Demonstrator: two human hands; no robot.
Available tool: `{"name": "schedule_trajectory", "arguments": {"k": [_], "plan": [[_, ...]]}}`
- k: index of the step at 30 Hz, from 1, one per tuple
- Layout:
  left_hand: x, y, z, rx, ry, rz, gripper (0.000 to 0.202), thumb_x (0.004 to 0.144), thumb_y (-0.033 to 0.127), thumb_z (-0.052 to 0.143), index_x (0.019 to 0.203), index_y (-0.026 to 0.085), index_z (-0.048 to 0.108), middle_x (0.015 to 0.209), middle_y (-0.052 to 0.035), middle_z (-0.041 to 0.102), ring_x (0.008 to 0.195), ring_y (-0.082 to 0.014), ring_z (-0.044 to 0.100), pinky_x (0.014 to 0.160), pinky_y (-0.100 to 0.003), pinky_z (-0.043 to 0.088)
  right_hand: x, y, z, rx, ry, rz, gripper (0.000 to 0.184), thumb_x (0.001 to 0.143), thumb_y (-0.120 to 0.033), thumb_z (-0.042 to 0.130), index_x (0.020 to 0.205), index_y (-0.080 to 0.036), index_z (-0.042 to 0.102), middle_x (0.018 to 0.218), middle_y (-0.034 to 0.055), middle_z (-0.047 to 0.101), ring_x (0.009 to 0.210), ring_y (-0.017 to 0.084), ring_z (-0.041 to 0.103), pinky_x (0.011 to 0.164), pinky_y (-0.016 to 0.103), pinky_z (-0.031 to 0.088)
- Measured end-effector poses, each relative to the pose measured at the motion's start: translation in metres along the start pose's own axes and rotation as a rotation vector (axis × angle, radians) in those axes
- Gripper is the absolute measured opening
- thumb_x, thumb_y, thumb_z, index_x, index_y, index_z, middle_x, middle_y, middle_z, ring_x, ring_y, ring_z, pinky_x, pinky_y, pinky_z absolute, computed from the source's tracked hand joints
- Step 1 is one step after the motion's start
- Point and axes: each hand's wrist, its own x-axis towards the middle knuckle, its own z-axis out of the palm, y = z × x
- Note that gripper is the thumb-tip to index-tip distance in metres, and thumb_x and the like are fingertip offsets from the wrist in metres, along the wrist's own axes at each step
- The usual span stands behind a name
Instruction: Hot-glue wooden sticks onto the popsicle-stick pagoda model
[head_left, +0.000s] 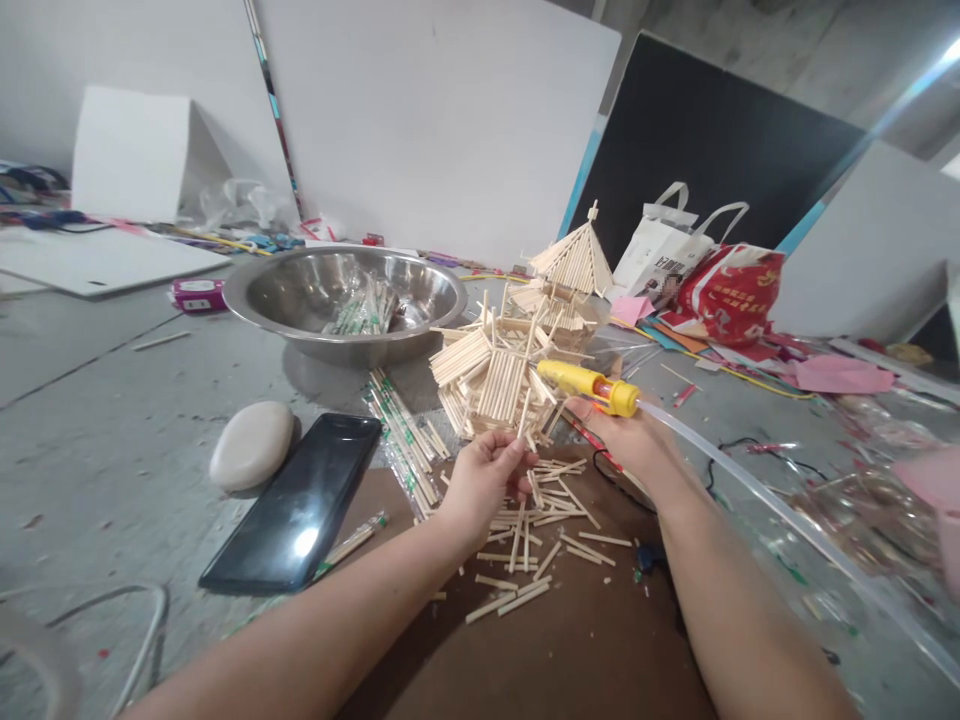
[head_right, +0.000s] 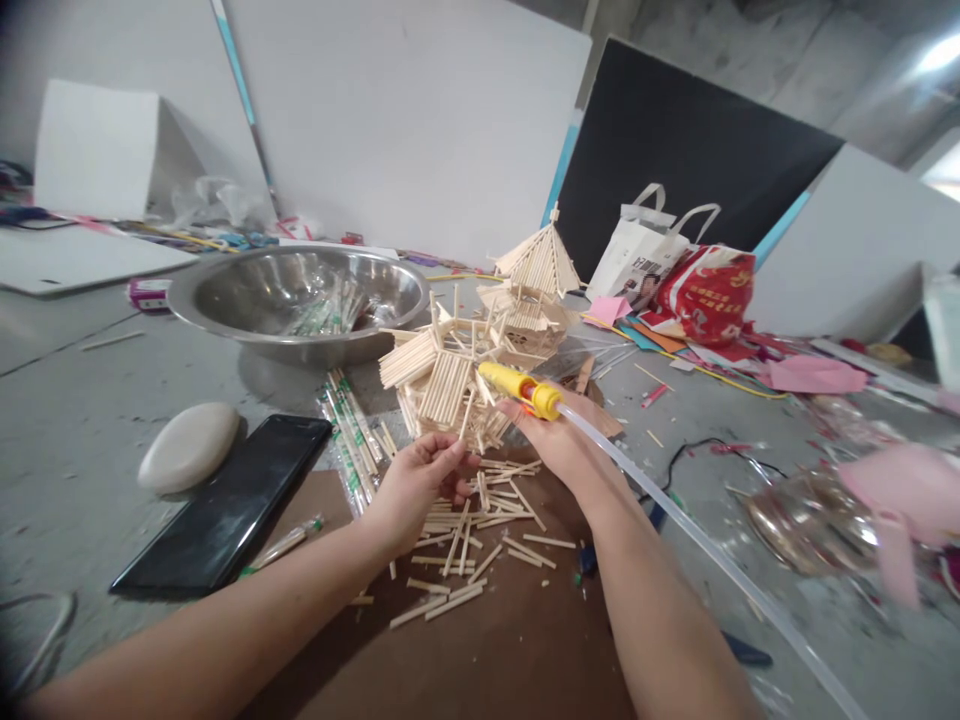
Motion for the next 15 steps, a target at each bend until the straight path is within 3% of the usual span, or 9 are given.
{"name": "schedule_trajectory", "arguments": {"k": [15], "plan": [[-0.0001, -0.0012, -0.0002, 0.015, -0.019, 0.006, 0.017, 0.069, 0.028, 0.055, 0.074, 0.014, 0.047, 0.074, -0.0022, 0.06, 0.043, -0.0046, 0.05, 0.04, -0.018, 0.039, 0.0007, -0.0043, -0.0028, 0.021, -0.041, 0.068, 0.044, 0.066, -0.062, 0.041, 0.075, -0.024, 0.062, 0.077, 0.0048, 0.065, 0.067, 0.022, 0.059, 0.054, 0.03, 0.042]]}}
